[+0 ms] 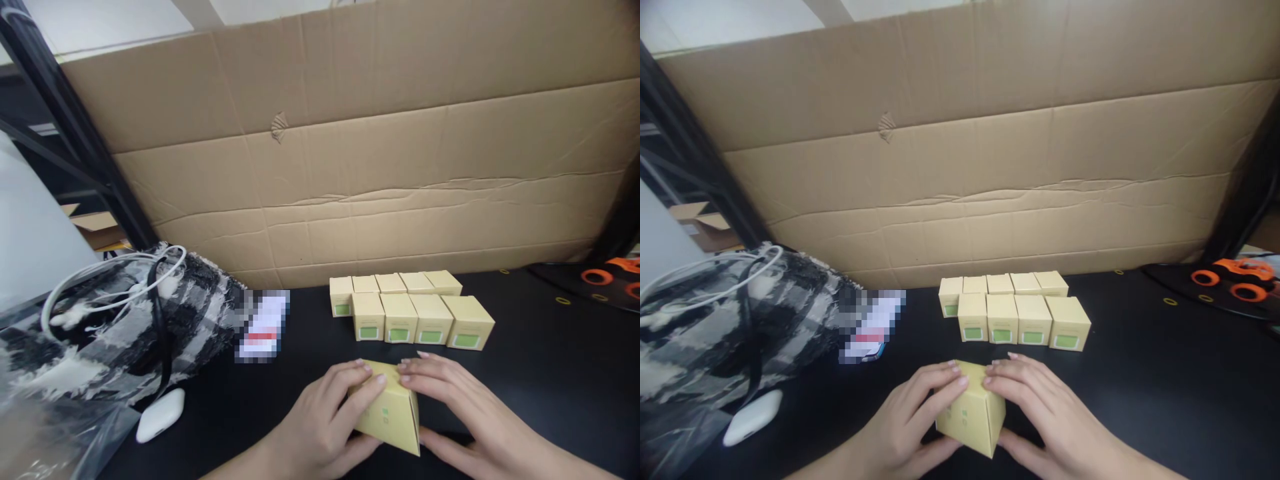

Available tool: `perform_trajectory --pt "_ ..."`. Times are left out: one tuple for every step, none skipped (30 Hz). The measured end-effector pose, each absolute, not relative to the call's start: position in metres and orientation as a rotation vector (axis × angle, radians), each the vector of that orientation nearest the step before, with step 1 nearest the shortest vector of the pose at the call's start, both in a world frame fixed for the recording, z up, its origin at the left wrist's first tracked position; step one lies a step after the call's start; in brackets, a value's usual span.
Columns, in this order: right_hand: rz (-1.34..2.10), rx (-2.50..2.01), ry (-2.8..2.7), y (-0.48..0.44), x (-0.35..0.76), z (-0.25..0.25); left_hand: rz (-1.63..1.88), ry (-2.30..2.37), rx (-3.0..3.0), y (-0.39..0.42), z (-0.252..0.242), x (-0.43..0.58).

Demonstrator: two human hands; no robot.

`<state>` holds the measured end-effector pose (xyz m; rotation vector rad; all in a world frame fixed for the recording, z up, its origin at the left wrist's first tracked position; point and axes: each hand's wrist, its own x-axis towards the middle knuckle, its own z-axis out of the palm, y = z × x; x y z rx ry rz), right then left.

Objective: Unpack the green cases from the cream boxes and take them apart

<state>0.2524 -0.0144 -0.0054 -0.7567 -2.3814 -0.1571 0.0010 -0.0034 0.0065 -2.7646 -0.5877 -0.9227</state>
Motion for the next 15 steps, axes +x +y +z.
perform_trajectory --pt "-0.152 -0.755 -2.381 -0.015 0.252 -0.005 -0.925 -0.581 -2.761 -0.003 0.006 0.001" --pt "-0.148 -0.752 -2.378 -0.015 0.252 -0.005 -0.928 -0.573 -2.756 -0.003 0.006 0.001" --pt "-0.145 -0.747 -2.372 -0.015 0.252 -0.004 -0.929 -0.564 -2.748 -0.003 0.006 0.001" --pt "-0.142 -0.744 -2.368 -0.015 0.252 -0.004 -0.930 -0.555 -2.740 -0.002 0.006 0.001" --pt "-0.141 -0.741 -2.365 -0.016 0.251 -0.003 -0.931 -0.548 -2.732 -0.002 0.006 0.001" --pt "-0.140 -0.737 -2.362 -0.016 0.251 -0.003 -0.932 -0.539 -2.726 -0.002 0.006 0.001" --pt "-0.139 -0.734 -2.360 -0.016 0.251 -0.003 -0.932 -0.533 -2.719 -0.002 0.006 0.001" --pt "-0.138 -0.733 -2.358 -0.016 0.251 -0.002 -0.928 -0.530 -2.714 -0.001 0.006 0.001" --pt "-0.137 -0.734 -2.357 -0.016 0.250 -0.001 -0.925 -0.527 -2.710 -0.001 0.007 0.001" --pt "-0.136 -0.734 -2.355 -0.017 0.250 0.000 -0.922 -0.524 -2.709 -0.001 0.007 0.001" --pt "-0.137 -0.732 -2.350 -0.017 0.249 0.001 -0.922 -0.523 -2.708 -0.001 0.007 0.001" --pt "-0.138 -0.732 -2.347 -0.017 0.249 0.002 -0.924 -0.520 -2.710 -0.001 0.007 0.001" --pt "-0.143 -0.728 -2.345 -0.017 0.248 0.004 -0.927 -0.517 -2.711 -0.001 0.007 0.001" --pt "-0.151 -0.723 -2.342 -0.018 0.248 0.005 -0.932 -0.509 -2.712 -0.001 0.007 0.001" --pt "-0.159 -0.718 -2.340 -0.018 0.248 0.007 -0.938 -0.506 -2.711 -0.001 0.007 0.002"
